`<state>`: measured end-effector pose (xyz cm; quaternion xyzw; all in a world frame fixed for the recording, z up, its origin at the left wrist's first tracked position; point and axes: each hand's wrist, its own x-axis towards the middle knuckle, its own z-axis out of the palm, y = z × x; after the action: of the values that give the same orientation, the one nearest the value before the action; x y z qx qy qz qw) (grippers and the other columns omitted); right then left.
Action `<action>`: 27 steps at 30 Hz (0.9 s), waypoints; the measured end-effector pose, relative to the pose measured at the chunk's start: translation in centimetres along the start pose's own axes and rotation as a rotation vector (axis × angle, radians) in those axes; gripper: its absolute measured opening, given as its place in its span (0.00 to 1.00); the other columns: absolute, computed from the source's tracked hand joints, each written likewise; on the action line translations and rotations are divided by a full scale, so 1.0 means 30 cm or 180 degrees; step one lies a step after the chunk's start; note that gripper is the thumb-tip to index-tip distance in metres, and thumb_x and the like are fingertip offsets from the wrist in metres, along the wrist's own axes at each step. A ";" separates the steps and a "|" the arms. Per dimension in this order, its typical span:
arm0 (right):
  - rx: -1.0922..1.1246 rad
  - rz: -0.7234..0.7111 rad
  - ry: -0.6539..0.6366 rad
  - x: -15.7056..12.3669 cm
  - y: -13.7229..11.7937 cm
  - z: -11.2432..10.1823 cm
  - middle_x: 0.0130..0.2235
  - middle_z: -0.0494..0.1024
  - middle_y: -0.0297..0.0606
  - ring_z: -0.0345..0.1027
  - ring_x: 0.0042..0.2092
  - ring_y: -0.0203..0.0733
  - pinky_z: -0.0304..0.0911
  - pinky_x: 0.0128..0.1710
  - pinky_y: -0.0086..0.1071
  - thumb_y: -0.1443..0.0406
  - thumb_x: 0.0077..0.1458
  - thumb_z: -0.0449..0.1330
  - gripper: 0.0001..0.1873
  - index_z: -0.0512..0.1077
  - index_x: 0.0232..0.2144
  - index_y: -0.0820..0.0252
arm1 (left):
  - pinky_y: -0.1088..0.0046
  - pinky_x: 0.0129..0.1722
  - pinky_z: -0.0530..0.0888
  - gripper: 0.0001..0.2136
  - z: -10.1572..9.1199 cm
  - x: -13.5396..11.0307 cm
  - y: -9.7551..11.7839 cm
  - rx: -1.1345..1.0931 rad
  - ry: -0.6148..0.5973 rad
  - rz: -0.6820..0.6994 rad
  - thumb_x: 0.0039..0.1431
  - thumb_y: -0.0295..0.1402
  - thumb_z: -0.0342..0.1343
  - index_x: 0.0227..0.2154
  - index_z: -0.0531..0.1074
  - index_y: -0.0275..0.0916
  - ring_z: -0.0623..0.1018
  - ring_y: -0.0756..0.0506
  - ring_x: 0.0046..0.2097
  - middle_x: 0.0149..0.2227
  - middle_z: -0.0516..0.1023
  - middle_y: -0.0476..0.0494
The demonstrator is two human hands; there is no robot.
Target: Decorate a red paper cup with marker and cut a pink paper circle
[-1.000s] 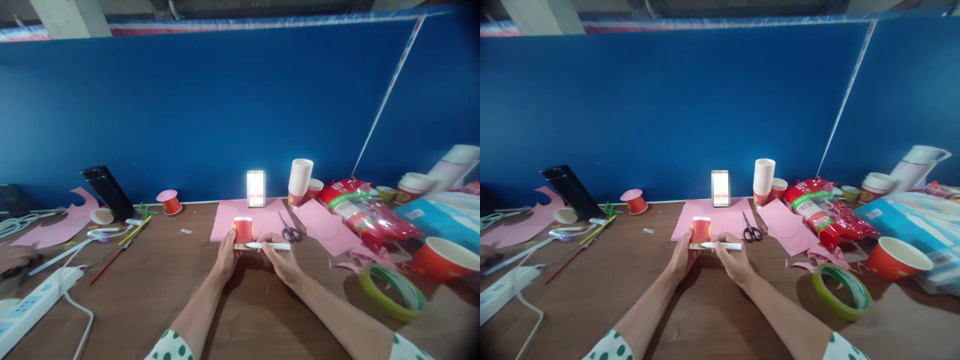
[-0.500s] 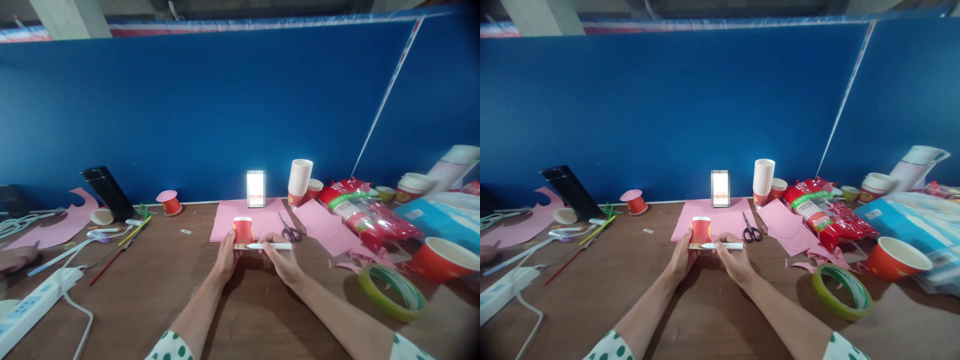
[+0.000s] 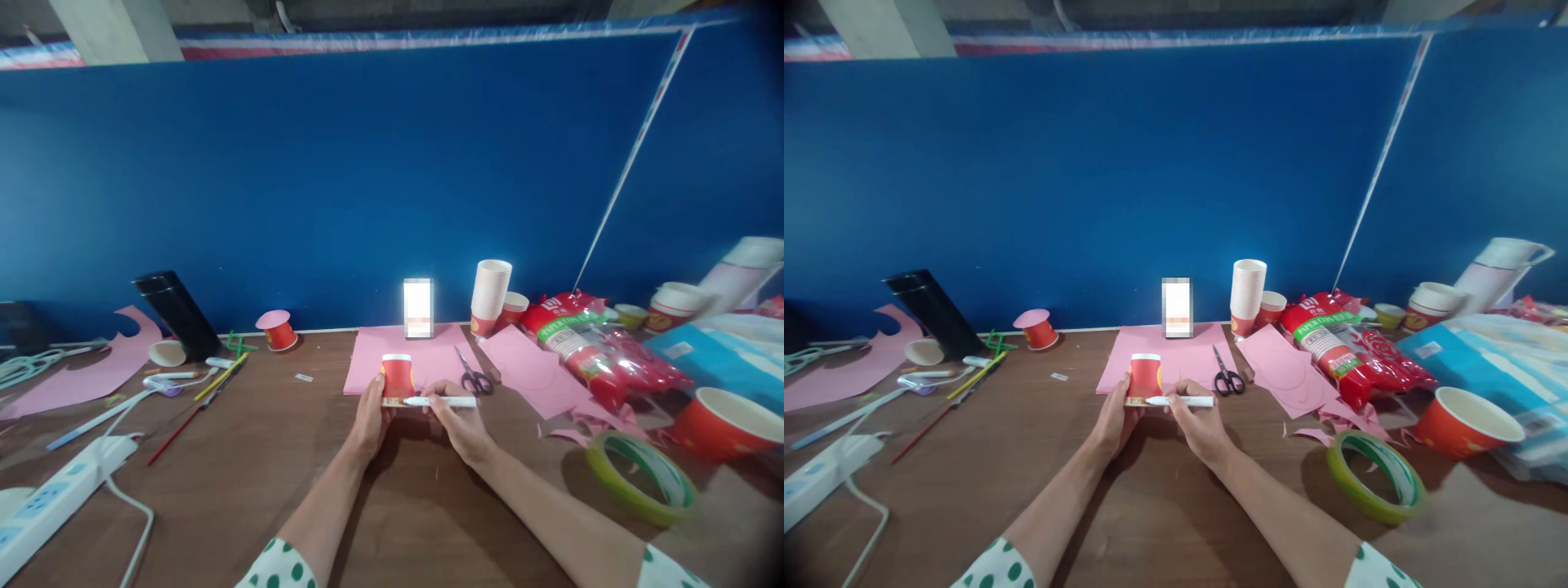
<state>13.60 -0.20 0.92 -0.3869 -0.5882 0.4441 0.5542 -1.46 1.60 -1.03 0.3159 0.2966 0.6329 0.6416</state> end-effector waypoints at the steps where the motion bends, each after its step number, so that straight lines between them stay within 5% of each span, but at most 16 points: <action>1: -0.0005 -0.0010 -0.0015 0.000 0.001 -0.001 0.22 0.72 0.33 0.63 0.25 0.35 0.58 0.25 0.28 0.58 0.53 0.57 0.11 0.71 0.26 0.60 | 0.73 0.33 0.66 0.15 0.002 -0.001 0.001 -0.0004 -0.0009 -0.0005 0.53 0.45 0.56 0.30 0.71 0.36 0.70 0.51 0.27 0.25 0.71 0.51; 27: -0.0129 0.0007 -0.0092 0.000 -0.018 0.003 0.22 0.71 0.33 0.61 0.24 0.35 0.56 0.24 0.27 0.60 0.51 0.57 0.10 0.70 0.26 0.61 | 0.74 0.33 0.67 0.15 0.007 -0.002 0.001 0.0230 -0.0138 0.0131 0.55 0.45 0.54 0.30 0.69 0.36 0.73 0.49 0.31 0.26 0.73 0.49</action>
<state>13.53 -0.37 1.42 -0.3922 -0.6046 0.4382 0.5372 -1.32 1.54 -0.87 0.3585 0.2987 0.6278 0.6230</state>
